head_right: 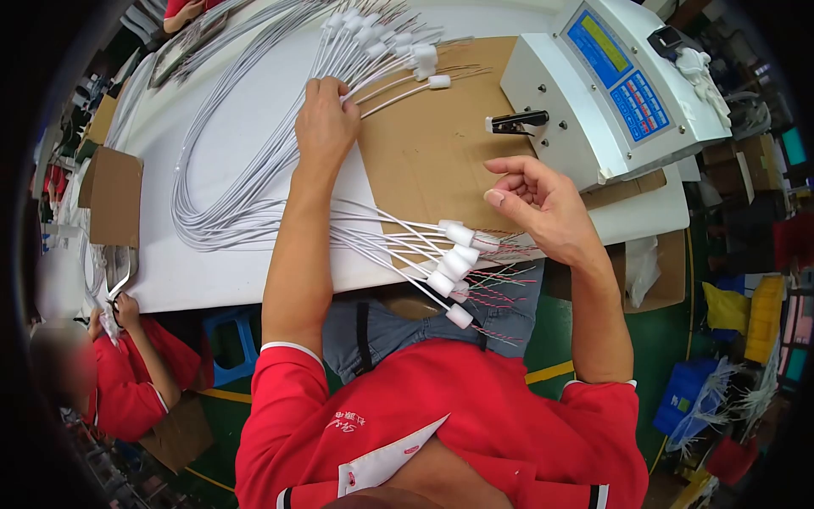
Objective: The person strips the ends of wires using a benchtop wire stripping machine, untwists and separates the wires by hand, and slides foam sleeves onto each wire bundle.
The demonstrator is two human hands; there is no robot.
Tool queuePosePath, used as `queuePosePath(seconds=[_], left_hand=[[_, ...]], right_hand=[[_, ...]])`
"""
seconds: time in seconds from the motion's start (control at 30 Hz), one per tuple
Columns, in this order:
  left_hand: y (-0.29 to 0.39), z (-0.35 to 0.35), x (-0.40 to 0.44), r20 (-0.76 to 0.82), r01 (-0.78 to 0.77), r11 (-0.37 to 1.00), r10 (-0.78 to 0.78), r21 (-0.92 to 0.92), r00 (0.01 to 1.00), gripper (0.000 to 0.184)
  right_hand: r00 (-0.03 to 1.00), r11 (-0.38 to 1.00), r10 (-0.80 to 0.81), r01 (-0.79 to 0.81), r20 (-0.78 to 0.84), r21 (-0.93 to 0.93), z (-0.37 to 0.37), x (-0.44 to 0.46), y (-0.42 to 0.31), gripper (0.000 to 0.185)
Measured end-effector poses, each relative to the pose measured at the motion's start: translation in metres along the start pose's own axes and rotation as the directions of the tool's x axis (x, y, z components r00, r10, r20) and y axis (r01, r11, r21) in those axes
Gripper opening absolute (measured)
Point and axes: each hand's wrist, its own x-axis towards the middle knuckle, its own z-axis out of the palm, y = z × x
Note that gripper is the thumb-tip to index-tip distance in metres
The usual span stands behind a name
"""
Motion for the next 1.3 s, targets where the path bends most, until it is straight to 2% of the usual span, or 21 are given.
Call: queuePosePath(seconds=[0.17,0.27,0.37,0.47,0.57,0.67,0.77,0.87,0.97,1.07,1.17,1.27,1.3], left_hand=[[0.009,-0.006,-0.007,0.186,-0.049,0.996,0.063,-0.079,0.98,0.015],[0.009,-0.005,-0.006,0.17,-0.118,0.985,0.138,-0.126,0.976,0.019],[0.013,-0.007,-0.003,0.12,-0.059,0.982,0.082,-0.182,0.989,0.022],[0.014,-0.006,-0.003,0.088,-0.006,0.992,0.017,-0.127,0.996,0.024],[0.008,-0.003,0.0,0.072,0.01,0.985,0.003,-0.173,0.997,0.024],[0.017,-0.014,0.003,0.078,0.116,0.938,-0.096,-0.326,0.992,0.02],[0.01,-0.012,0.005,0.108,0.109,0.941,-0.078,-0.319,0.991,0.02],[-0.001,0.0,-0.004,0.199,0.076,0.973,-0.032,-0.218,0.979,0.033],[0.006,-0.004,-0.003,0.273,0.102,0.961,-0.029,-0.256,0.962,0.037],[0.012,-0.011,-0.001,0.233,-0.027,0.963,0.091,-0.266,0.968,0.035],[0.011,-0.01,-0.004,0.325,-0.023,0.969,0.105,-0.244,0.94,0.029],[-0.003,0.004,-0.005,0.223,-0.156,0.971,0.195,-0.181,0.955,0.023],[-0.003,0.003,-0.005,0.221,-0.149,0.978,0.178,-0.143,0.959,0.021]], right_hand=[[1.0,1.0,-0.014,0.014,-0.005,-0.025,0.0,0.001,0.003,0.038],[1.0,0.999,0.001,-0.001,0.003,-0.04,0.002,0.0,0.002,0.037],[1.0,0.999,-0.001,0.002,0.014,-0.047,0.002,0.0,0.005,0.037],[1.0,0.998,0.001,0.0,0.018,-0.064,0.001,0.0,0.004,0.036],[1.0,0.997,-0.009,0.011,0.024,-0.073,0.0,-0.001,0.004,0.036],[0.999,0.997,-0.032,0.034,0.027,-0.074,-0.001,-0.003,0.004,0.036],[0.998,0.996,-0.042,0.045,0.041,-0.079,-0.003,-0.004,0.005,0.036],[0.998,0.996,-0.031,0.035,0.045,-0.082,-0.003,-0.005,0.007,0.036],[0.999,0.996,-0.026,0.03,0.044,-0.08,-0.004,-0.004,0.008,0.036],[0.999,0.997,-0.025,0.027,0.03,-0.078,-0.004,-0.005,0.008,0.036],[1.0,0.997,-0.012,0.014,0.02,-0.08,-0.006,-0.005,0.01,0.036],[0.998,0.99,-0.063,0.064,0.013,-0.128,-0.009,-0.002,0.009,0.036],[0.998,0.988,-0.062,0.063,0.005,-0.139,-0.009,-0.006,0.011,0.035]])
